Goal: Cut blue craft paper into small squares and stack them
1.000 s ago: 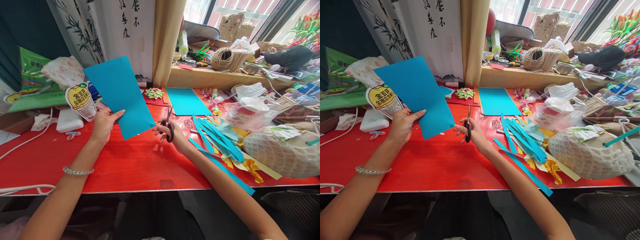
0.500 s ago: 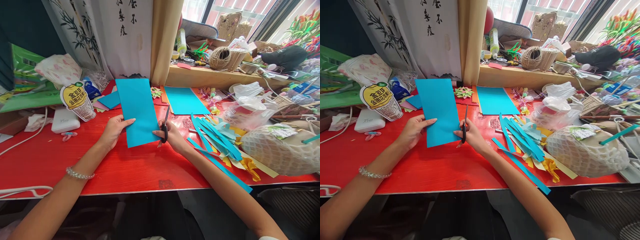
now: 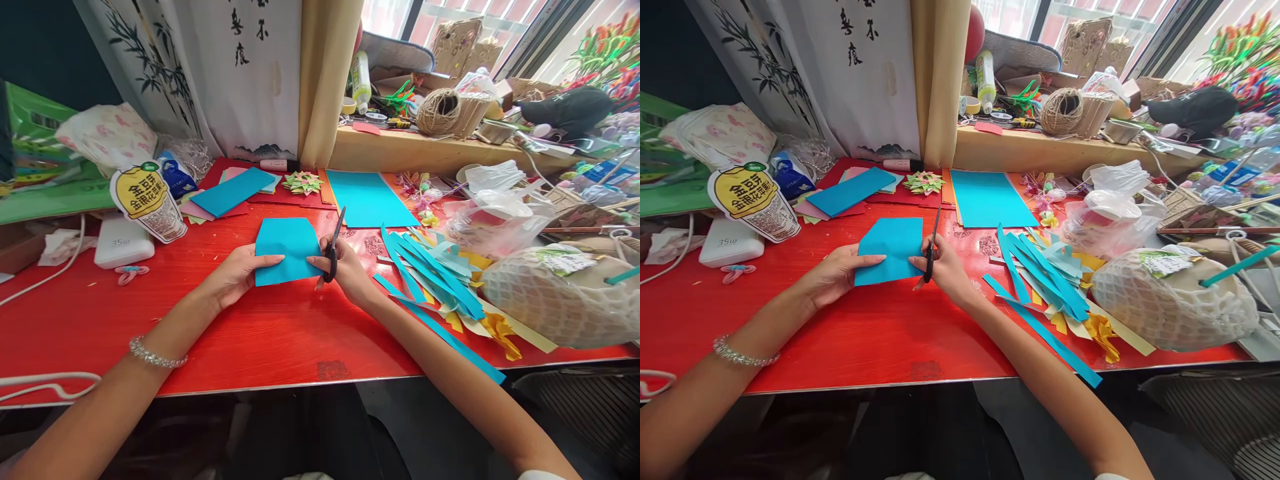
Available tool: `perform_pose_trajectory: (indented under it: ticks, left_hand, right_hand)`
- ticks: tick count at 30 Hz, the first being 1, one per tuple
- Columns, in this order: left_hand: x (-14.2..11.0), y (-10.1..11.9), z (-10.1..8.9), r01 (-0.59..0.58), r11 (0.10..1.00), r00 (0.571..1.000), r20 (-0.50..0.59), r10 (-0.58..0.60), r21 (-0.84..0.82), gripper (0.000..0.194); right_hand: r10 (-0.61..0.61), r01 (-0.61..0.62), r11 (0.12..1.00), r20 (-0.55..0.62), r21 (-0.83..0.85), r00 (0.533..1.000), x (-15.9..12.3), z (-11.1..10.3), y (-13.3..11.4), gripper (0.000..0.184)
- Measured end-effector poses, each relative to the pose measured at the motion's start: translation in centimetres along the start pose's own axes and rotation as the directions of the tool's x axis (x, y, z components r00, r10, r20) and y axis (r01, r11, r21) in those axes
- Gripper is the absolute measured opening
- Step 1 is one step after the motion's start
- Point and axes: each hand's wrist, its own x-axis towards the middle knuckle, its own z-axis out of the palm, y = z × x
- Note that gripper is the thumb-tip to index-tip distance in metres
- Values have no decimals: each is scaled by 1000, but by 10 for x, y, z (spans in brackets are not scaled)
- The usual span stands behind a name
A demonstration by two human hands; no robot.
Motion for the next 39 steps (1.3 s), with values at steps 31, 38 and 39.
perform_pose_trajectory:
  ticks: [31, 38, 39]
  left_hand:
    - [8, -12, -4, 1, 999, 990, -144, 6, 55, 37]
    - [7, -10, -2, 10, 999, 991, -130, -5, 40, 37]
    - [7, -10, -2, 10, 999, 992, -126, -5, 38, 37]
  right_hand:
    - [162, -162, 987, -13, -5, 987, 3, -1, 6, 32]
    - [160, -160, 987, 5, -3, 987, 2, -2, 6, 33]
    - [157, -157, 988, 4, -8, 988, 3, -2, 6, 33]
